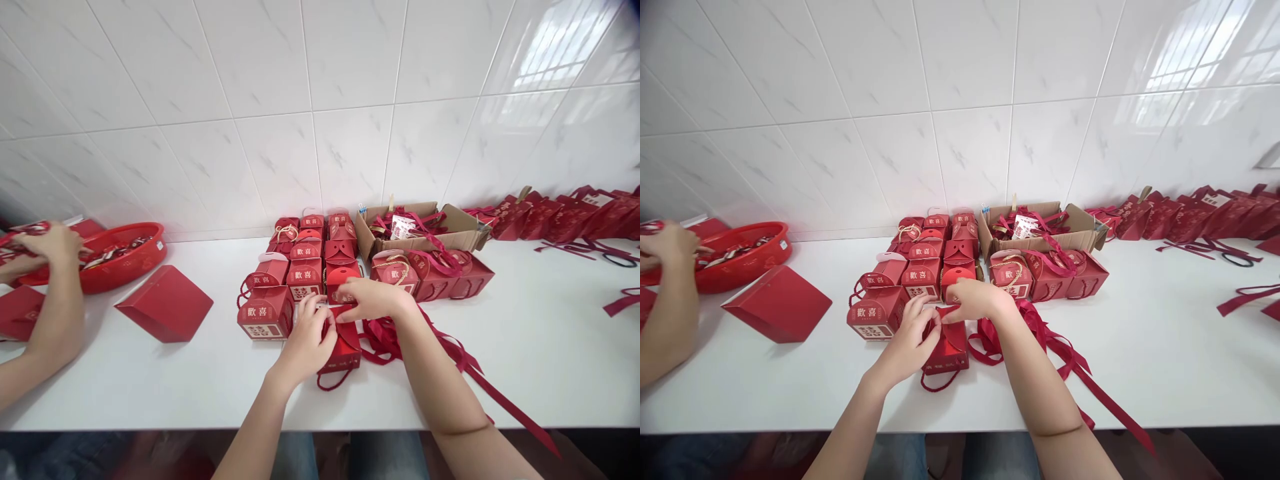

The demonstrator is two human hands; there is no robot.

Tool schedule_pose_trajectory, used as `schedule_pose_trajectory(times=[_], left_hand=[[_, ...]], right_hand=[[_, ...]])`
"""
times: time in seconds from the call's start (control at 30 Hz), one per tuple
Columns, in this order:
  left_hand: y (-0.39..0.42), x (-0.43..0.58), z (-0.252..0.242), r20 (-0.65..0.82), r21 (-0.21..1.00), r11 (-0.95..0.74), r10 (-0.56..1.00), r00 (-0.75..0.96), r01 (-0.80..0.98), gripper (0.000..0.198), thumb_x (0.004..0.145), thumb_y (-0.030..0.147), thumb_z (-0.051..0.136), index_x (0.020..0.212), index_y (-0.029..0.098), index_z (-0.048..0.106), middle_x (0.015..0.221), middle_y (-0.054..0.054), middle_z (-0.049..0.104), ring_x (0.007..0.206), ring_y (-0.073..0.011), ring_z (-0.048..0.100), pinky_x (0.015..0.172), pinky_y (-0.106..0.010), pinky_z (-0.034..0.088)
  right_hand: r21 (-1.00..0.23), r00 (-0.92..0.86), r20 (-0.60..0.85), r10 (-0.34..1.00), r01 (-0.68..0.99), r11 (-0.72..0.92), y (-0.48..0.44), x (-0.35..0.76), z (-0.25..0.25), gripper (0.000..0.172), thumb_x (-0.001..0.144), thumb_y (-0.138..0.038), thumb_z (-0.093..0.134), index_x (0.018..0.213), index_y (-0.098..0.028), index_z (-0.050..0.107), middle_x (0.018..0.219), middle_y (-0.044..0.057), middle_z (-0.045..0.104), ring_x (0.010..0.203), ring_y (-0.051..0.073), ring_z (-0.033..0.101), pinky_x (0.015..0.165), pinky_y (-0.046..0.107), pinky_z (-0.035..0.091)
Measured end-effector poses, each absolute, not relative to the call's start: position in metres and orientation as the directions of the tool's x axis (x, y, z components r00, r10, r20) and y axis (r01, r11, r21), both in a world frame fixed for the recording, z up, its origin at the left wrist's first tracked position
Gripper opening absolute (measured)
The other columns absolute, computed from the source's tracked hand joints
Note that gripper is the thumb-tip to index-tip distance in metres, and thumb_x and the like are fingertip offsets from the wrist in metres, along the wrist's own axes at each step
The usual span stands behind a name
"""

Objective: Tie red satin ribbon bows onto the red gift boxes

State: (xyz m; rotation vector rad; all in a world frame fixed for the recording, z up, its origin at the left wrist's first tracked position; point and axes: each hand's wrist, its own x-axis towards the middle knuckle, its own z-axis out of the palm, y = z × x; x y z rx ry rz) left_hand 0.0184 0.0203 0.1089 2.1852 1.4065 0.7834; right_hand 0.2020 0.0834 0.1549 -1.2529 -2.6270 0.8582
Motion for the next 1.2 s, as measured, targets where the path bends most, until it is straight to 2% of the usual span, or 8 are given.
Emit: schedule_pose_trajectory(times=[0.13, 0.3, 0.43, 0.57, 0.7, 0.87, 1.03, 1.2], left_hand=[[0.025, 0.017, 0.124, 0.29, 0.696, -0.395, 0.918, 0.268, 0.599, 0.012, 0.089, 0.025, 0.042, 0.084, 0.022, 0.052, 0.135, -0.008, 0.043, 0.136, -0.0268, 0.025, 0.111, -0.052, 0.025], [0.021, 0.015, 0.136, 0.396, 0.705, -0.422, 0.901, 0.177, 0.571, 0.011, 0.09, 0.025, 0.043, 0.084, 0.022, 0.051, 0.126, -0.007, 0.048, 0.131, -0.024, 0.032, 0.107, -0.044, 0.03], [0.011, 0.012, 0.128, 0.393, 0.707, -0.393, 0.91, 0.135, 0.588, 0.009, 0.086, 0.03, 0.05, 0.091, 0.022, 0.05, 0.103, -0.006, 0.055, 0.097, -0.0201, 0.053, 0.085, -0.035, 0.044], [0.003, 0.006, 0.115, 0.242, 0.694, -0.289, 0.956, 0.164, 0.659, 0.028, 0.077, 0.041, 0.061, 0.09, 0.023, 0.045, 0.076, 0.002, 0.05, 0.064, -0.0138, 0.047, 0.062, -0.028, 0.042], [-0.004, 0.002, 0.103, 0.175, 0.769, -0.195, 0.98, 0.094, 0.609, 0.023, 0.082, 0.041, 0.055, 0.087, 0.023, 0.043, 0.071, 0.003, 0.05, 0.063, -0.0139, 0.049, 0.059, -0.027, 0.041], [-0.011, -0.003, 0.087, 0.084, 0.951, -0.038, 0.987, -0.14, 0.305, 0.028, 0.085, 0.044, 0.051, 0.1, 0.022, 0.042, 0.086, -0.003, 0.059, 0.071, -0.0151, 0.058, 0.06, -0.027, 0.047], [-0.01, -0.005, 0.084, 0.009, 0.992, 0.011, 0.988, -0.154, 0.129, 0.032, 0.081, 0.045, 0.055, 0.099, 0.02, 0.045, 0.076, 0.0, 0.058, 0.061, -0.0127, 0.054, 0.057, -0.027, 0.049], [-0.01, -0.005, 0.086, 0.006, 0.992, 0.016, 0.985, -0.173, 0.126, 0.033, 0.08, 0.044, 0.056, 0.101, 0.02, 0.052, 0.075, 0.0, 0.058, 0.059, -0.0117, 0.055, 0.056, -0.025, 0.049]], right_hand=[[-0.779, -0.761, 0.121, 0.638, 0.326, 0.536, 0.076, 0.201, 0.162, 0.043, 0.09, -0.049, 0.047, 0.117, -0.017, 0.055, 0.109, 0.009, 0.061, 0.096, 0.018, 0.057, 0.082, 0.03, 0.045], [-0.933, -0.676, 0.118, 0.728, 0.176, 0.314, 0.068, 0.196, 0.17, 0.04, 0.089, -0.048, 0.05, 0.109, -0.015, 0.059, 0.084, 0.003, 0.063, 0.076, 0.013, 0.057, 0.071, 0.026, 0.046], [-0.946, -0.685, 0.131, 0.717, 0.13, 0.298, 0.067, 0.201, 0.172, 0.03, 0.08, -0.043, 0.064, 0.088, -0.014, 0.063, 0.077, 0.002, 0.062, 0.069, 0.012, 0.055, 0.065, 0.025, 0.045], [-0.954, -0.576, 0.201, 0.793, 0.069, 0.292, 0.065, 0.206, 0.173, 0.028, 0.082, -0.043, 0.062, 0.086, -0.016, 0.057, 0.068, -0.001, 0.056, 0.058, 0.009, 0.047, 0.055, 0.022, 0.039], [-0.915, -0.543, 0.236, 0.806, 0.156, 0.373, 0.064, 0.199, 0.171, 0.023, 0.085, -0.04, 0.058, 0.086, -0.016, 0.056, 0.07, -0.001, 0.055, 0.059, 0.009, 0.047, 0.055, 0.022, 0.039], [-0.704, -0.651, 0.212, 0.729, 0.416, 0.576, 0.067, 0.173, 0.156, 0.009, 0.087, -0.022, 0.051, 0.083, -0.018, 0.058, 0.073, 0.0, 0.06, 0.065, 0.011, 0.051, 0.062, 0.023, 0.039], [-0.553, -0.658, 0.21, 0.723, 0.53, 0.643, 0.065, 0.152, 0.147, 0.012, 0.088, -0.016, 0.049, 0.083, -0.018, 0.059, 0.081, 0.004, 0.066, 0.072, 0.014, 0.057, 0.064, 0.023, 0.036], [-0.493, -0.649, 0.218, 0.729, 0.571, 0.656, 0.064, 0.146, 0.145, 0.013, 0.089, -0.017, 0.048, 0.083, -0.019, 0.058, 0.083, 0.004, 0.067, 0.072, 0.015, 0.057, 0.062, 0.023, 0.034]])
